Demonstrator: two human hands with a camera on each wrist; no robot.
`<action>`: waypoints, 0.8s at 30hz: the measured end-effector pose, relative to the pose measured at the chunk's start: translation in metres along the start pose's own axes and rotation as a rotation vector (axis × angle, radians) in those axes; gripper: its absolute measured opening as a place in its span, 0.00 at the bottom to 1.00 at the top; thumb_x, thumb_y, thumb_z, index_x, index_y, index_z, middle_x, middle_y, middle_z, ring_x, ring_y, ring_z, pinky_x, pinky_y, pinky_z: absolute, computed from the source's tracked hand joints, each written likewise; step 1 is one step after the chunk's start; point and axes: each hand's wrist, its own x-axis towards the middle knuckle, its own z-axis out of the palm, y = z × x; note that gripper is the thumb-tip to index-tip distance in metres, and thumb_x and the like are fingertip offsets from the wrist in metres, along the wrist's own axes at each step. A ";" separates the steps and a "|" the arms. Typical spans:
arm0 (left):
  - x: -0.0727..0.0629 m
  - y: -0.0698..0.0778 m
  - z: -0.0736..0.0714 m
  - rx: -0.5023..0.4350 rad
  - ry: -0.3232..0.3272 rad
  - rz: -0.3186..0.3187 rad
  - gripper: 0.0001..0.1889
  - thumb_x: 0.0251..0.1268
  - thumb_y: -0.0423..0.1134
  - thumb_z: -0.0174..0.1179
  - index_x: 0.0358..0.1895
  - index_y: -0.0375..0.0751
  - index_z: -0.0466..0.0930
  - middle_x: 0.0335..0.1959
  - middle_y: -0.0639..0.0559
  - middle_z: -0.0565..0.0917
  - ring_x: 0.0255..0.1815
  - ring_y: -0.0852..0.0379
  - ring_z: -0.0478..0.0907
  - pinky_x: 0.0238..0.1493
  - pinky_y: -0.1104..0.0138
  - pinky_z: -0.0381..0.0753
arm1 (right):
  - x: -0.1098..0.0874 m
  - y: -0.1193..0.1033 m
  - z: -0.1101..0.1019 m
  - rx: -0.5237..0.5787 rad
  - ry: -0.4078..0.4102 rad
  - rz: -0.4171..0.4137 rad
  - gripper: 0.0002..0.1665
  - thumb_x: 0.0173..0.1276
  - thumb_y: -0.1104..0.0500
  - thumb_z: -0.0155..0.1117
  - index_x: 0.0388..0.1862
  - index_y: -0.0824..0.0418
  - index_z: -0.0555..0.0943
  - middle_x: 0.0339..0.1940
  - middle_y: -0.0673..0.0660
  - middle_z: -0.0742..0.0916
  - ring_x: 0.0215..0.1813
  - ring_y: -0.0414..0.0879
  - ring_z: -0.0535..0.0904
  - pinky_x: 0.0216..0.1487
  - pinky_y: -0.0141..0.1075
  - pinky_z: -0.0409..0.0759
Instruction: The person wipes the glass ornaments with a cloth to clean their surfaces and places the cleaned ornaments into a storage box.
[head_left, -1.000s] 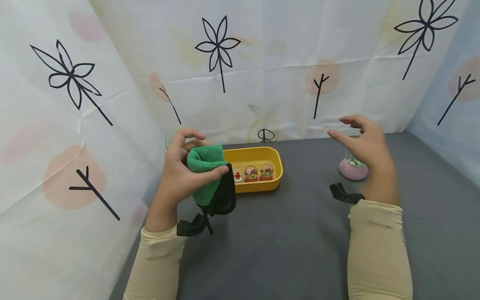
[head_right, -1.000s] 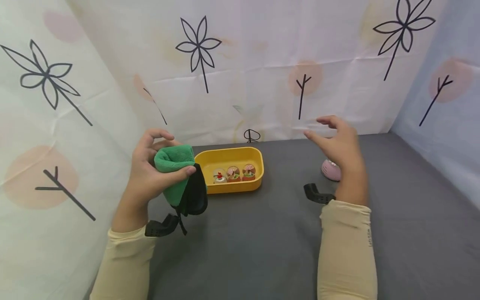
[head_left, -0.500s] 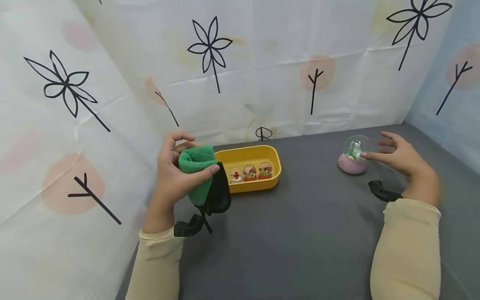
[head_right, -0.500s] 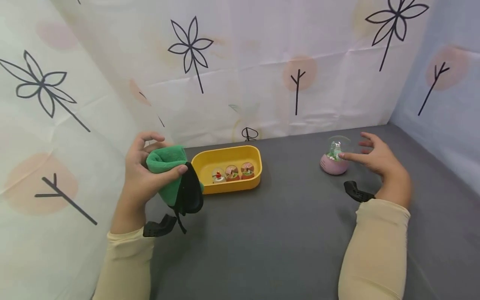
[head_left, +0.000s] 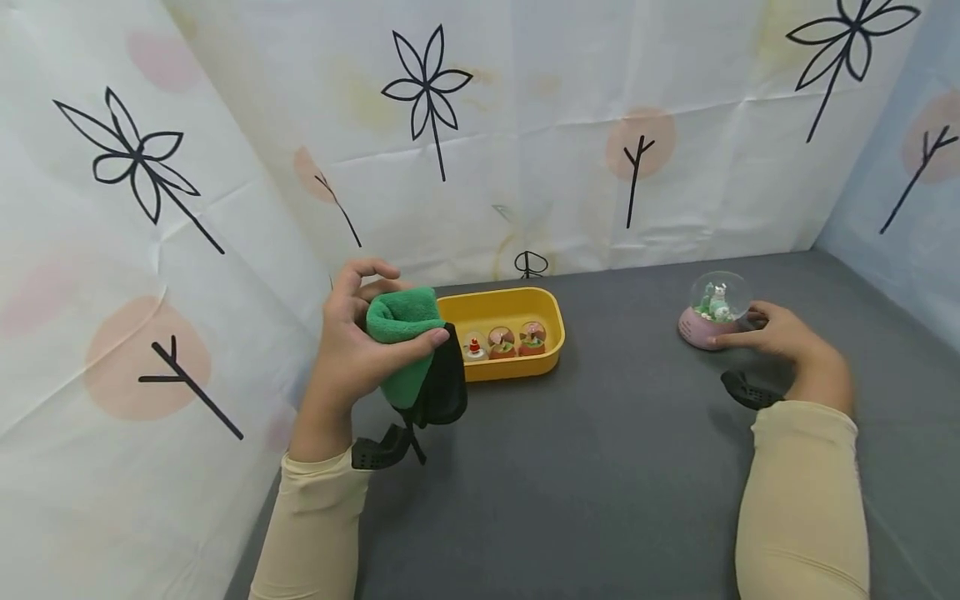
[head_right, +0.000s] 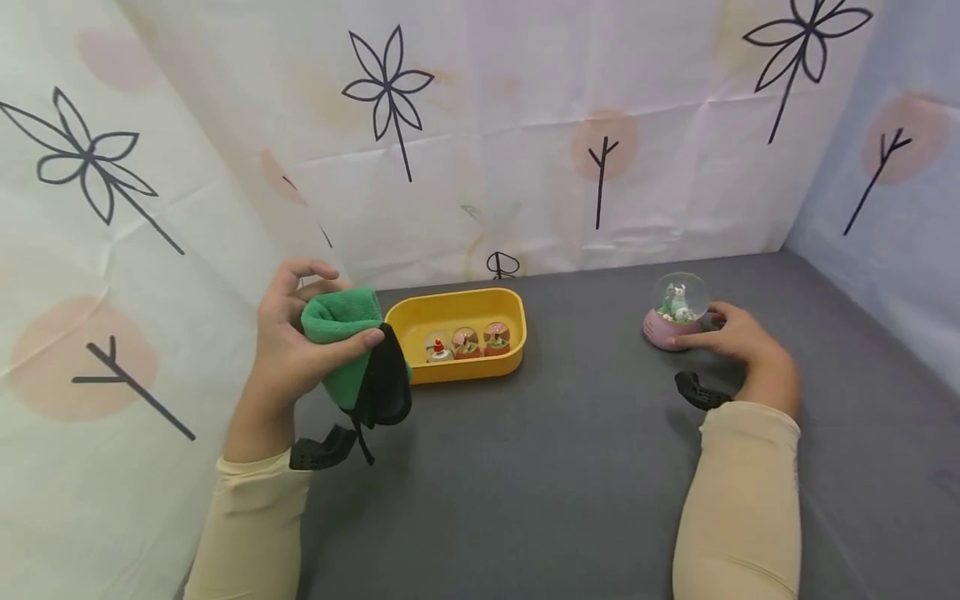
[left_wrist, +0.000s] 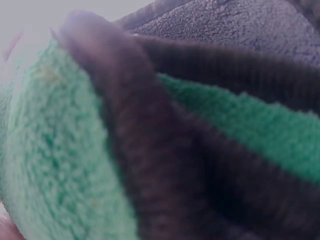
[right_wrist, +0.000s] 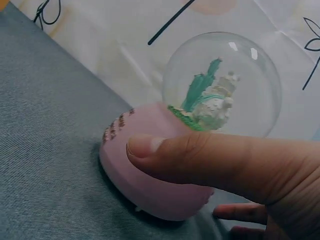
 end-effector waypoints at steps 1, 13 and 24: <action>0.000 0.000 0.000 0.002 -0.003 0.001 0.40 0.41 0.18 0.79 0.60 0.30 0.67 0.45 0.45 0.89 0.34 0.50 0.89 0.35 0.64 0.91 | 0.001 0.000 0.001 0.002 0.002 0.003 0.70 0.69 0.36 0.72 0.82 0.80 0.45 0.79 0.87 0.55 0.79 0.84 0.50 0.75 0.78 0.56; 0.002 0.000 0.004 -0.022 -0.034 0.014 0.40 0.40 0.18 0.80 0.58 0.46 0.71 0.45 0.43 0.89 0.35 0.47 0.89 0.36 0.62 0.91 | 0.012 0.003 0.014 0.014 0.054 0.056 0.76 0.65 0.32 0.74 0.84 0.76 0.41 0.80 0.87 0.51 0.79 0.89 0.38 0.75 0.81 0.47; 0.000 0.000 0.006 -0.002 -0.053 0.014 0.39 0.42 0.20 0.81 0.58 0.41 0.70 0.44 0.44 0.89 0.35 0.47 0.88 0.35 0.63 0.91 | 0.008 -0.001 0.021 0.065 0.155 0.011 0.61 0.65 0.34 0.76 0.77 0.77 0.64 0.78 0.84 0.64 0.79 0.81 0.57 0.75 0.76 0.60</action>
